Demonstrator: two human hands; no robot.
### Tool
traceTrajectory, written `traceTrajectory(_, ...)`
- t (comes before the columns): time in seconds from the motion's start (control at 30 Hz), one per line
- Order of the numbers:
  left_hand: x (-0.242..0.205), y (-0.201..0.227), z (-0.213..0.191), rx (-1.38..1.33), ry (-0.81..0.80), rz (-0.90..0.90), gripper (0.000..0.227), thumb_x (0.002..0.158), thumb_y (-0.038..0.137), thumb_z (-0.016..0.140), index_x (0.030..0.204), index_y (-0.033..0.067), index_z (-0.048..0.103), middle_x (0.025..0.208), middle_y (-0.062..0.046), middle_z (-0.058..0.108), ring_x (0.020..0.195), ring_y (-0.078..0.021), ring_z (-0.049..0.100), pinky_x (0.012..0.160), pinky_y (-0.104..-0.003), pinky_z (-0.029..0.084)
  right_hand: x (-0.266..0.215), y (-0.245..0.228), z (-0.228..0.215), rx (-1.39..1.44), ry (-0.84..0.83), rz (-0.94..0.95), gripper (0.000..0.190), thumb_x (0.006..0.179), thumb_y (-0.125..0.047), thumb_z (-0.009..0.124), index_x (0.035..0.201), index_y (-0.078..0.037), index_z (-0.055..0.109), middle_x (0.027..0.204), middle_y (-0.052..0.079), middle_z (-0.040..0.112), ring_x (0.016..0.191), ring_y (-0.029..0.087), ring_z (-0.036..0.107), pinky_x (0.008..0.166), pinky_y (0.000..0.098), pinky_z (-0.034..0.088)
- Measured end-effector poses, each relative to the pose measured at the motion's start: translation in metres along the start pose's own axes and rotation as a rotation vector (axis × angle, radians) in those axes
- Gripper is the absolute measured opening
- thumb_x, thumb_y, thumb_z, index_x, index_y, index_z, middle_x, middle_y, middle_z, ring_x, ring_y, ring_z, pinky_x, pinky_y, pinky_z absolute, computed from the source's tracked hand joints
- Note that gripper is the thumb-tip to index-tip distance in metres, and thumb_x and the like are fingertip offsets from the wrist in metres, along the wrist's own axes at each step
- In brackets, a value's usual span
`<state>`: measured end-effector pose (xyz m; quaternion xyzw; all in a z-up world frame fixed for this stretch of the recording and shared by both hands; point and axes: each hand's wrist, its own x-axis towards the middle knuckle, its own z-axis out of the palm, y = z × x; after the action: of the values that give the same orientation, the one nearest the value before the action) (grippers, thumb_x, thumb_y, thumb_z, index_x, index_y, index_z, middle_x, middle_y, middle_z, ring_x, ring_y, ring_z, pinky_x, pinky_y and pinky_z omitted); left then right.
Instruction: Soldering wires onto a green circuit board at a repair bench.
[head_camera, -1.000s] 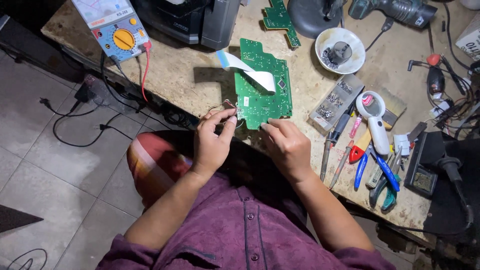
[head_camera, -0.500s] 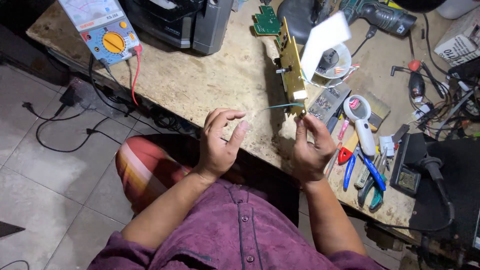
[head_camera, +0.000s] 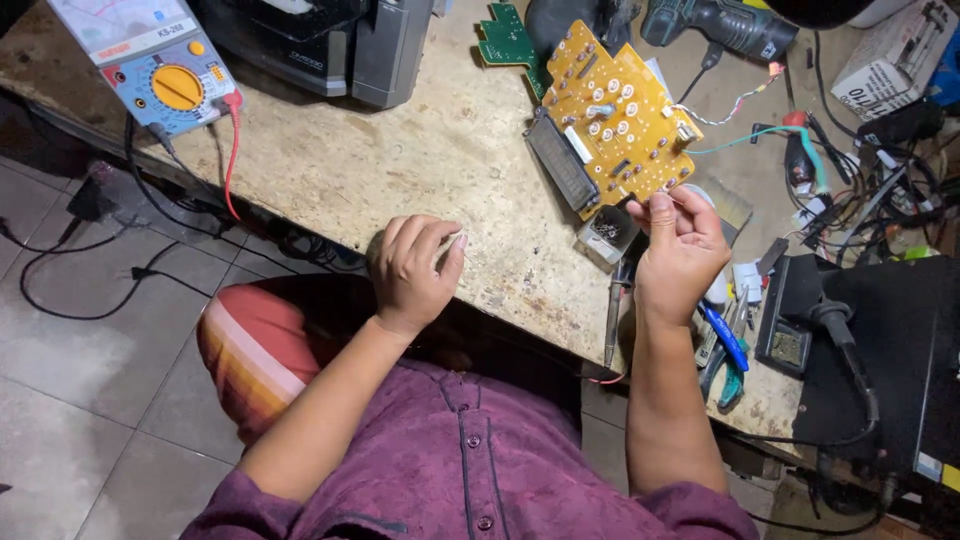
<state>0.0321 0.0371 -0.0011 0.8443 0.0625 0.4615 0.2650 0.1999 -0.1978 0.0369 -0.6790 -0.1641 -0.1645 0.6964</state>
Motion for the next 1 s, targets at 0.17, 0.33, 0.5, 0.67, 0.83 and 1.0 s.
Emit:
traceTrajectory(0.17,-0.008,-0.007,0.011,0.134,0.023,0.075,0.014,0.097,0.030,0.062,0.093,0.0200,0.071,0.080,0.003,0.060,0.076,-0.0200,0.063,0.071,-0.033,0.052,0.002,-0.002,-0.003,-0.017,-0.002,0.025,0.016,0.105,0.000,0.066,0.118,0.007,0.061,0.092,0.018,0.071,0.083,0.026,0.077,0.081,0.0384,0.068)
traceTrajectory(0.33,-0.010,-0.010,0.012,0.169,0.049,0.124,0.018,0.098,0.031,0.057,0.093,0.0209,0.071,0.081,0.003,0.061,0.077,-0.0201,0.063,0.071,-0.031,0.052,0.004,-0.001,-0.011,-0.054,-0.044,0.034,0.018,0.105,0.000,0.066,0.121,0.008,0.061,0.096,0.020,0.071,0.088,0.027,0.077,0.084,0.0391,0.067)
traceTrajectory(0.5,-0.011,-0.012,0.013,0.183,0.056,0.132,0.020,0.098,0.032,0.055,0.093,0.0217,0.071,0.081,0.003,0.062,0.077,-0.0203,0.064,0.071,-0.031,0.052,0.006,-0.005,-0.015,-0.060,-0.098,0.073,0.019,0.105,0.000,0.065,0.123,0.007,0.060,0.099,0.019,0.070,0.092,0.026,0.077,0.086,0.0378,0.067)
traceTrajectory(0.67,-0.013,-0.013,0.015,0.177,0.058,0.138,0.018,0.097,0.031,0.056,0.093,0.0214,0.071,0.081,0.003,0.062,0.077,-0.0206,0.064,0.071,-0.032,0.052,0.008,-0.005,-0.014,0.000,-0.084,0.143,0.019,0.105,-0.001,0.065,0.122,0.005,0.059,0.099,0.018,0.072,0.091,0.027,0.078,0.084,0.0357,0.068)
traceTrajectory(0.83,-0.015,-0.013,0.015,0.181,0.058,0.143,0.019,0.098,0.030,0.055,0.093,0.0215,0.071,0.081,0.003,0.061,0.078,-0.0203,0.064,0.071,-0.031,0.052,0.011,-0.004,-0.015,0.044,-0.060,0.215,0.019,0.103,-0.004,0.066,0.120,0.003,0.060,0.099,0.017,0.073,0.092,0.026,0.079,0.083,0.0338,0.069)
traceTrajectory(1.0,-0.015,-0.013,0.015,0.186,0.057,0.144,0.019,0.098,0.031,0.055,0.094,0.0220,0.071,0.082,0.003,0.061,0.079,-0.0198,0.064,0.071,-0.031,0.051,0.014,0.001,-0.018,0.054,-0.032,0.247,0.018,0.103,-0.003,0.066,0.119,0.002,0.062,0.098,0.015,0.073,0.091,0.025,0.079,0.083,0.0323,0.069)
